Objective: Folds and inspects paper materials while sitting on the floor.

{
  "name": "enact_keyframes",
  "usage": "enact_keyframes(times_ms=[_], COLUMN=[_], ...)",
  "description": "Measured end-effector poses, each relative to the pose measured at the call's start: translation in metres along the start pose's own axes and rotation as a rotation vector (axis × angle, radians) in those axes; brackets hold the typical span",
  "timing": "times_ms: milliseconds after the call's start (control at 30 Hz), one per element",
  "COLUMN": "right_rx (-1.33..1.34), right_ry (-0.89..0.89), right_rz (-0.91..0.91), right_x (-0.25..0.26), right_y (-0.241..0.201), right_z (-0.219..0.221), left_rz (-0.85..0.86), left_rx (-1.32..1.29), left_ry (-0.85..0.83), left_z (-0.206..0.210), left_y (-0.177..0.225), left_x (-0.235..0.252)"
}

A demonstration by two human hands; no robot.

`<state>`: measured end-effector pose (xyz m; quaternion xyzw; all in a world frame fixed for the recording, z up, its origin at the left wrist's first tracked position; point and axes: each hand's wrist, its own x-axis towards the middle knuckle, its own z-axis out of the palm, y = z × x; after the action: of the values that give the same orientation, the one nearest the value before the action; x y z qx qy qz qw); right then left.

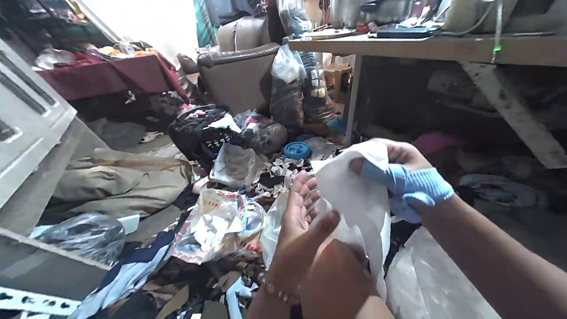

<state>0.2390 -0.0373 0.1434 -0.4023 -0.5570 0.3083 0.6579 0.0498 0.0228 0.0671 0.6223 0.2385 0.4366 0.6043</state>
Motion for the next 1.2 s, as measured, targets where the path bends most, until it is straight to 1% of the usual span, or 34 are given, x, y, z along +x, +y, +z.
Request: enact_keyframes(times_ms=[67,133,267,333,400,533,633,767,833,900,967,1067,1133,1167,1200], right_rx=[0.075,0.076,0.047,-0.008,-0.067,-0.114,-0.099,-0.044,-0.011,0.014,0.054,0.090,0.107,0.103,0.072], right_ry=[0.069,0.094,0.138,0.171,0.232,0.265,0.235,0.119,0.078,0.075,0.056,-0.030,-0.072,-0.138,-0.262], right_rz=[0.090,0.100,0.098,0.044,0.009,-0.007,-0.030,-0.106,-0.129,-0.118,-0.130,-0.178,-0.234,-0.302,-0.418], right_x=[0.011,0.022,0.042,0.054,0.067,0.086,0.088,0.083,0.082,0.083,0.086,0.088,0.087,0.089,0.096], right_y=[-0.014,-0.023,-0.033,-0.034,-0.036,-0.046,-0.059,-0.068,-0.069,-0.070,-0.069,-0.070,-0.073,-0.073,-0.068], right_z=[0.004,0.005,0.003,0.000,-0.002,-0.003,0.005,0.014,0.015,0.013,0.007,-0.006,-0.011,-0.018,-0.030], left_rz=[-0.009,-0.006,-0.095,-0.084,-0.053,-0.016,0.004,0.044,0.063,0.082,0.033,-0.040,-0.036,-0.024,0.003], left_rx=[0.032,0.020,0.116,0.194,0.204,-0.035,-0.039,-0.114,-0.177,-0.235,-0.277,-0.272,-0.228,-0.188,-0.121], left_ry=[-0.102,-0.124,0.038,0.090,0.104,-0.081,-0.113,-0.145,-0.206,-0.265,-0.292,-0.356,-0.318,-0.255,-0.192], left_z=[0.003,0.009,0.014,0.010,0.003,-0.010,-0.005,0.001,0.002,0.002,0.001,-0.003,-0.001,0.002,0.004], left_y=[-0.006,-0.008,-0.014,-0.016,-0.012,-0.006,-0.005,-0.011,-0.012,-0.013,-0.012,-0.009,-0.005,-0.001,0.002], left_x=[0.008,0.015,0.027,0.032,0.035,0.040,0.046,0.053,0.053,0.053,0.053,0.056,0.058,0.058,0.060])
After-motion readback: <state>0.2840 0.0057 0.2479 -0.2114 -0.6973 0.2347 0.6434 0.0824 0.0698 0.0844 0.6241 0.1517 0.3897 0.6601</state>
